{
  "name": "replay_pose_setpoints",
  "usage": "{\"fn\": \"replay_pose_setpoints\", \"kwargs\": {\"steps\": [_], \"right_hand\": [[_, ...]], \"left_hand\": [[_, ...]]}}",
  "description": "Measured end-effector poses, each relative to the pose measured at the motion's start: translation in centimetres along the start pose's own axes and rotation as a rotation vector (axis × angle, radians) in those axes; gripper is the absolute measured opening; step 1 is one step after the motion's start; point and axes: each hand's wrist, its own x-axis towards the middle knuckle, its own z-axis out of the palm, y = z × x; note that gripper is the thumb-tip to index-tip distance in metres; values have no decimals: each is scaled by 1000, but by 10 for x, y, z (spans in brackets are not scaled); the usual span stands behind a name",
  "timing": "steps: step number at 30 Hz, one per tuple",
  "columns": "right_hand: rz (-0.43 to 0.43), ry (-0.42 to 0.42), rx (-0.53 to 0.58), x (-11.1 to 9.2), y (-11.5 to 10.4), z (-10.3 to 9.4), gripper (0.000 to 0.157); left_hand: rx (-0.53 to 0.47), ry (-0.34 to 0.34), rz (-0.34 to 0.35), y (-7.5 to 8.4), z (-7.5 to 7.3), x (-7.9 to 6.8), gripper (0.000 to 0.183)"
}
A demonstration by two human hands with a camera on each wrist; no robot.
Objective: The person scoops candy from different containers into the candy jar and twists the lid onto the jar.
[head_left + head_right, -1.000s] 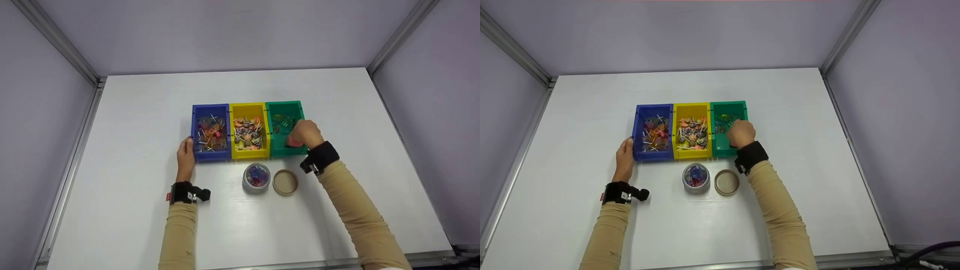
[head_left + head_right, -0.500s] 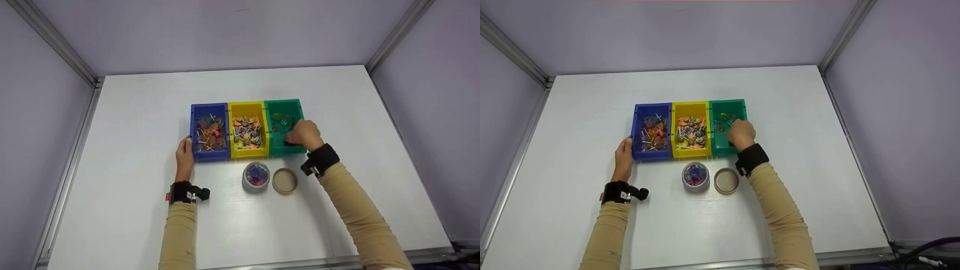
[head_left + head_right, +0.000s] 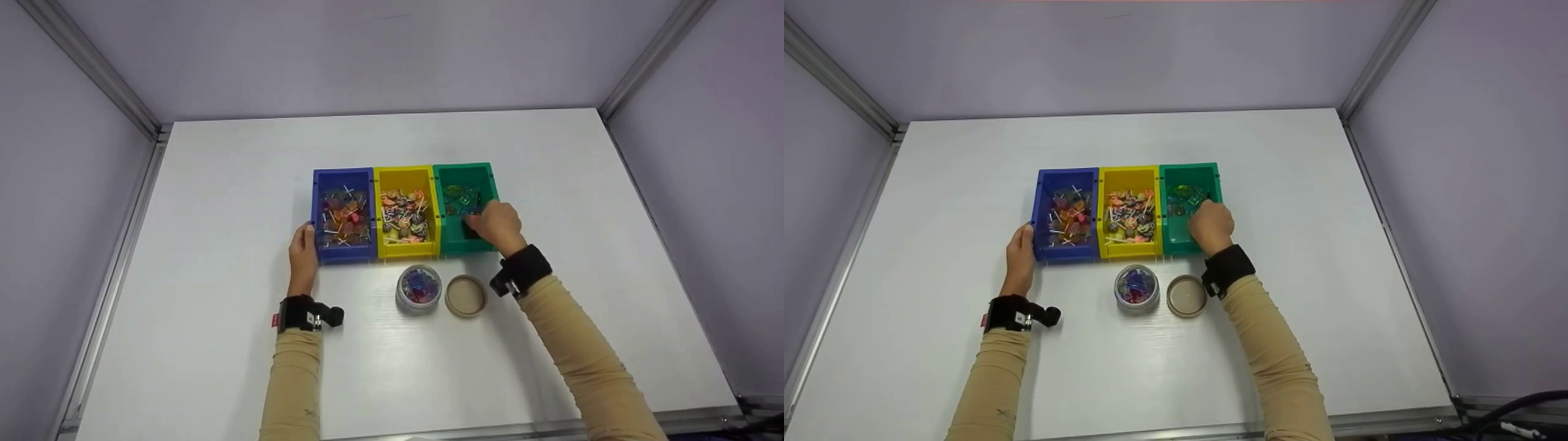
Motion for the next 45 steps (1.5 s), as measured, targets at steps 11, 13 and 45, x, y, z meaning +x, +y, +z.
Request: {"fn": "replay_pose_setpoints", "kwargs": {"steps": [11, 13, 45], "right_hand": [[-14, 14, 19, -1, 3, 5, 48], [-6, 10, 22, -1, 3, 6, 47], [4, 303, 128, 13, 4, 47, 34]], "left_hand": [[-64, 18, -40, 3, 5, 0, 51], [-62, 21, -17, 4, 6, -1, 51], [7, 22, 30, 6, 6, -1, 46]]}}
